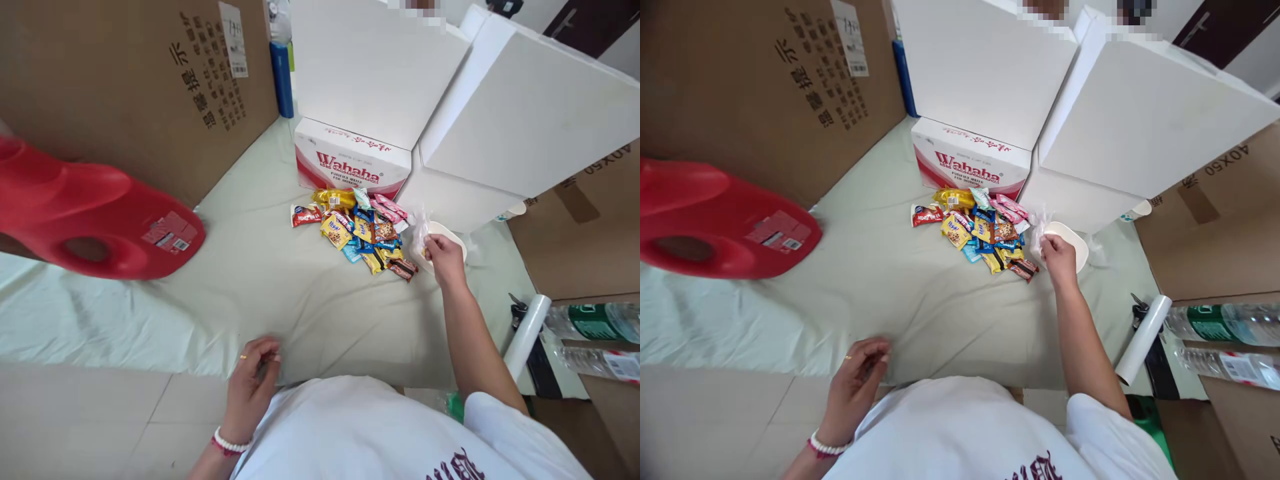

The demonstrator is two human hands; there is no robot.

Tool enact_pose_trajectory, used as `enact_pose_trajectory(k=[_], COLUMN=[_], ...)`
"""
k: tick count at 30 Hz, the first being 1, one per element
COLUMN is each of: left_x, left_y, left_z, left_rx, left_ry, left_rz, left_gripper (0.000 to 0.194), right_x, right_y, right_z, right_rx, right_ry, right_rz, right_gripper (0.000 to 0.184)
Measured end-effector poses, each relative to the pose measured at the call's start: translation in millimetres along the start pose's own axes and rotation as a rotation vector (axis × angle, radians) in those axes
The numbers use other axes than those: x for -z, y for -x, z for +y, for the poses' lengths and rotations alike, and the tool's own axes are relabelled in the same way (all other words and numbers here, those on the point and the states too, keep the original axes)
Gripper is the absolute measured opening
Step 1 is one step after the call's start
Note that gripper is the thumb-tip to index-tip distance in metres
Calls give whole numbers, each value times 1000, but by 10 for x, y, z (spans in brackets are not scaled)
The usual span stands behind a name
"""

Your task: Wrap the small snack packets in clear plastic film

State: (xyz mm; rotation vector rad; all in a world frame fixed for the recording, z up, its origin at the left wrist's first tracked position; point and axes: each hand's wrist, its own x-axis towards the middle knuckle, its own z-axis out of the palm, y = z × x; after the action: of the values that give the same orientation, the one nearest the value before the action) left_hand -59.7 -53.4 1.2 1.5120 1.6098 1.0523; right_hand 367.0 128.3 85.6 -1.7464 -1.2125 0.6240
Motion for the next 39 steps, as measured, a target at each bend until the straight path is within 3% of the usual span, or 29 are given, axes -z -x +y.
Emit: enact_pose_trajectory(k=[3, 6, 9, 11, 13, 16, 21, 26, 32, 39], left_x=[-116, -401, -792, -1037, -1228, -1385, -1387, -1233, -1232, -1258], left_y=[-90, -306, -522, -611, -647, -633, -618, -675, -649, -688], left_z=[297, 607, 792, 842, 853, 836, 798, 798, 891, 883], left_rx=[-18, -160, -349, -429, -417, -294, -81, 178, 198, 279], left_ry=[89, 154, 147, 143, 171, 190, 300, 536, 621, 662], left_rz=[-159, -270, -284, -299, -346, -376, -403, -447, -512, -464], left_gripper=[18, 20, 34, 30, 19, 19, 24, 37, 40, 36], right_x=[-132, -358, -513, -538, -518, -483, -532, -491, -495, -516], right_y=[602, 1158, 1469, 1545, 1573, 1615, 1683, 1605, 1645, 1650], right_z=[10, 24, 37, 35, 18, -10, 90, 201, 104, 119], right_rx=[-256, -489, -660, -710, -703, -603, -408, -390, -174, -248], right_ry=[-600, -871, -954, -952, -937, -923, -676, -614, -494, -521], right_rz=[-218, -374, -429, -449, -450, -438, -408, -410, -626, -528], right_gripper=[31, 32, 34, 36, 34, 38, 30, 29, 26, 27])
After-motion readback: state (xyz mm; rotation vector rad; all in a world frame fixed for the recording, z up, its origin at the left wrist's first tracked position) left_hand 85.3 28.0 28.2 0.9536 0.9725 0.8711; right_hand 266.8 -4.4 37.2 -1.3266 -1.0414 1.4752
